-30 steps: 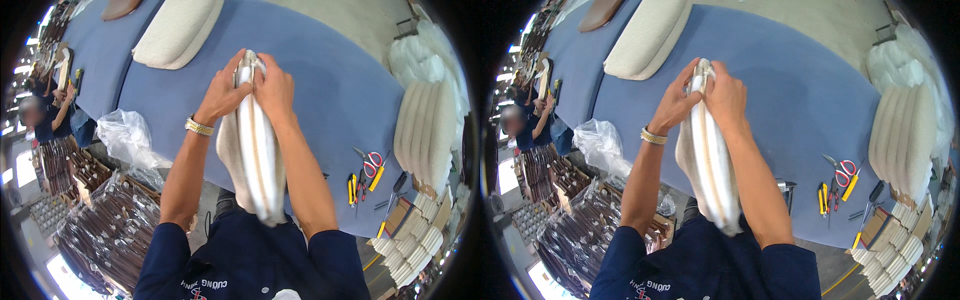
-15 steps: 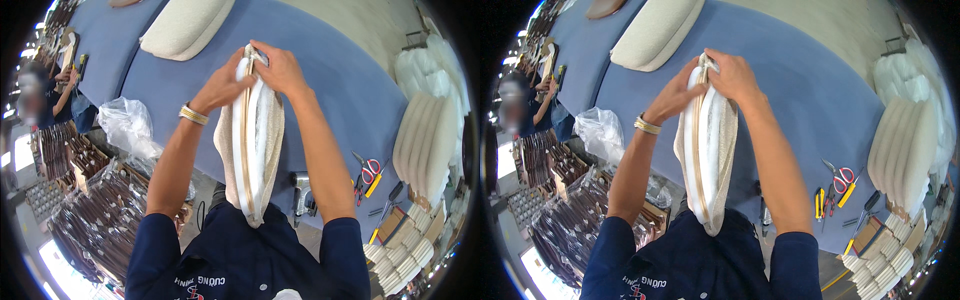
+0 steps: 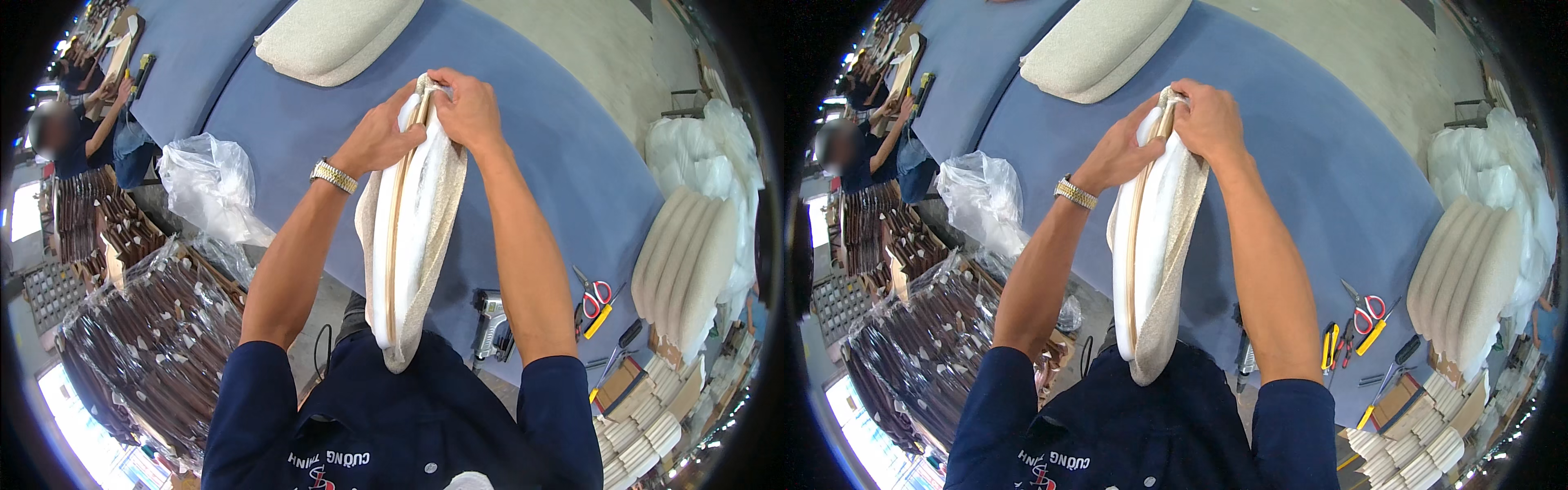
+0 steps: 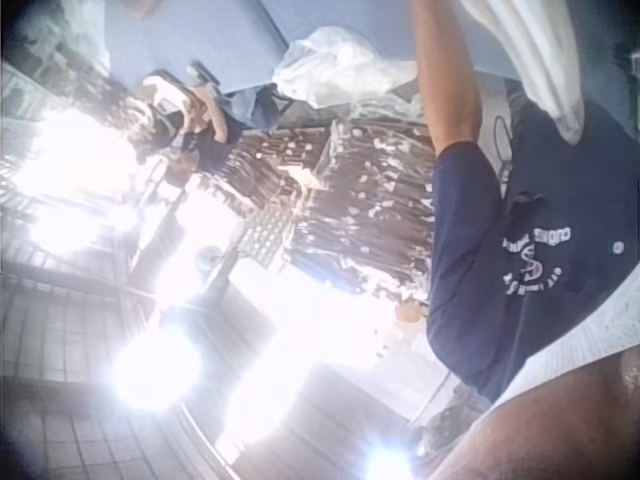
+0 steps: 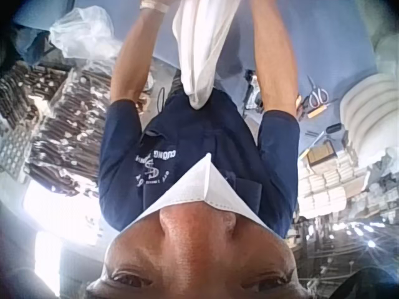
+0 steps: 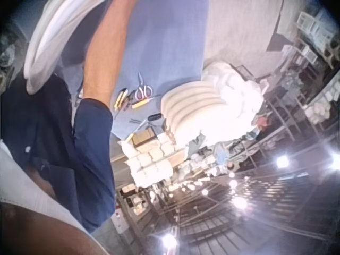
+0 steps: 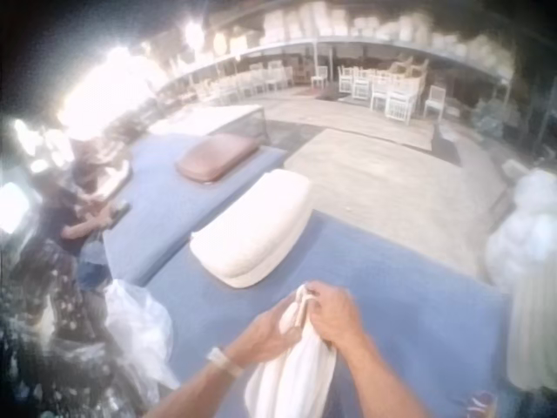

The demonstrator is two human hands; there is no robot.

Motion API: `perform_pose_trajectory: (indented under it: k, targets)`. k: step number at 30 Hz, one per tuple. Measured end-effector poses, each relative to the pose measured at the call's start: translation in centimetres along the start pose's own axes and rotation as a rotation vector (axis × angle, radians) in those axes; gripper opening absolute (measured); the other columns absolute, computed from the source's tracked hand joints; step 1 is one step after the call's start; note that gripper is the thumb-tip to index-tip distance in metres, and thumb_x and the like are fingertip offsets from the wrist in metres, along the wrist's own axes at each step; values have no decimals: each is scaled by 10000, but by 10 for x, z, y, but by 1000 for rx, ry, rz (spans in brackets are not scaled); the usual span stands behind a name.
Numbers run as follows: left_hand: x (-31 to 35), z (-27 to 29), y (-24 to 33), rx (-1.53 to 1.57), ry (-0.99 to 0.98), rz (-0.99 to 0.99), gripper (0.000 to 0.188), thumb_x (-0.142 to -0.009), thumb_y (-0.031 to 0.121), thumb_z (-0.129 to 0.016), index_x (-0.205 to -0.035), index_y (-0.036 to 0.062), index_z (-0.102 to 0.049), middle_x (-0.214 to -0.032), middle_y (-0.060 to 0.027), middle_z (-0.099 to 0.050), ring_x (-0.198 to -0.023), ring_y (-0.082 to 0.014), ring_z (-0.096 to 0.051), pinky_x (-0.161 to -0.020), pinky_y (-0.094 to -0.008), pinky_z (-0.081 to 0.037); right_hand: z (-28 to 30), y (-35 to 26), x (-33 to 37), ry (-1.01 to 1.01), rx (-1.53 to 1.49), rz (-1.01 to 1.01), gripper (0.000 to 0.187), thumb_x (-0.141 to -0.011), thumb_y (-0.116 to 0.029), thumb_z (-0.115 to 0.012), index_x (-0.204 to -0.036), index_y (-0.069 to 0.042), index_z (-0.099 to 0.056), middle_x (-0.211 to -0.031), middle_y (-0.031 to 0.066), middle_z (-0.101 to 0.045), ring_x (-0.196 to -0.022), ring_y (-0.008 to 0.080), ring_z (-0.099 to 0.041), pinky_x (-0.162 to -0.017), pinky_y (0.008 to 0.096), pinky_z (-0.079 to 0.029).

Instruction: The person covers a foam cushion with fabric, using a staple gun to secure the fabric to the cushion edges. They trim excess fabric with a utility knife and smooth the surface by hand. The person repeats this process on multiple cushions at a workbench.

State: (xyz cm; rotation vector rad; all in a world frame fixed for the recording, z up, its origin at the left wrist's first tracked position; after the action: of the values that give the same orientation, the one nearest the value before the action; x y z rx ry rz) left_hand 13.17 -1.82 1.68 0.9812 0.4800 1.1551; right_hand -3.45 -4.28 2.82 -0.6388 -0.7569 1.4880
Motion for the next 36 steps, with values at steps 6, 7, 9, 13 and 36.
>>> perform_pose_trajectory:
  k: [6,7,9,13,36]
  targets:
    - [0,-2,-12,21,50,-85,797,-838,253,-614,-1575,60,-381,-1102,-286,-713,-965,-388,-705,-924,-430,-531,0,7,2,-62,6,94,436,-895,-152,-672,-1320,-56,-667,-1196,206,-721,-1081,405,-687,-983,469,-532]
    - [0,-1,-12,29,47,-83,793,-839,251,-616,-1574,59,-385,-1110,-282,-713,-982,-388,-706,-928,-430,-530,-2,8,3,-50,38,67,433,-896,-148,-667,-1319,-53,-665,-1199,208,-719,-1085,409,-683,-987,472,-529]
    - [0,0,-14,31,45,-95,785,-843,247,-620,-1570,56,-395,-1132,-277,-712,-1022,-386,-704,-943,-427,-526,-8,8,4,-28,96,14,427,-899,-141,-657,-1316,-49,-662,-1205,211,-715,-1093,418,-677,-994,478,-522]
    - [-3,5,-16,24,44,-122,770,-848,243,-624,-1563,52,-411,-1202,-264,-703,-1114,-372,-689,-992,-413,-510,-11,-1,3,-30,204,40,392,-900,-146,-639,-1279,-55,-681,-1184,205,-723,-1088,423,-677,-966,488,-531]
    - [-7,19,-25,158,-32,42,764,-850,277,-664,-1550,51,-454,-1338,-213,-652,-1209,-284,-638,-1054,-386,-486,-17,-4,-15,-89,156,-102,416,-893,-193,-666,-1301,-122,-701,-1175,163,-745,-1065,356,-713,-961,438,-557]
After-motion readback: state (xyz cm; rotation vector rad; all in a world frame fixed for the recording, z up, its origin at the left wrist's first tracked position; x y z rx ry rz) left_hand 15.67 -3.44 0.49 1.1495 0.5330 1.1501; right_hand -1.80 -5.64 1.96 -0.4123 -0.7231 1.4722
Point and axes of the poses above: each hand's wrist, its own x-axis away from the middle knuckle, its own z-axis out of the back of the hand, y = z × x, the point moved 3 cm from there along -x, towards the middle knuckle
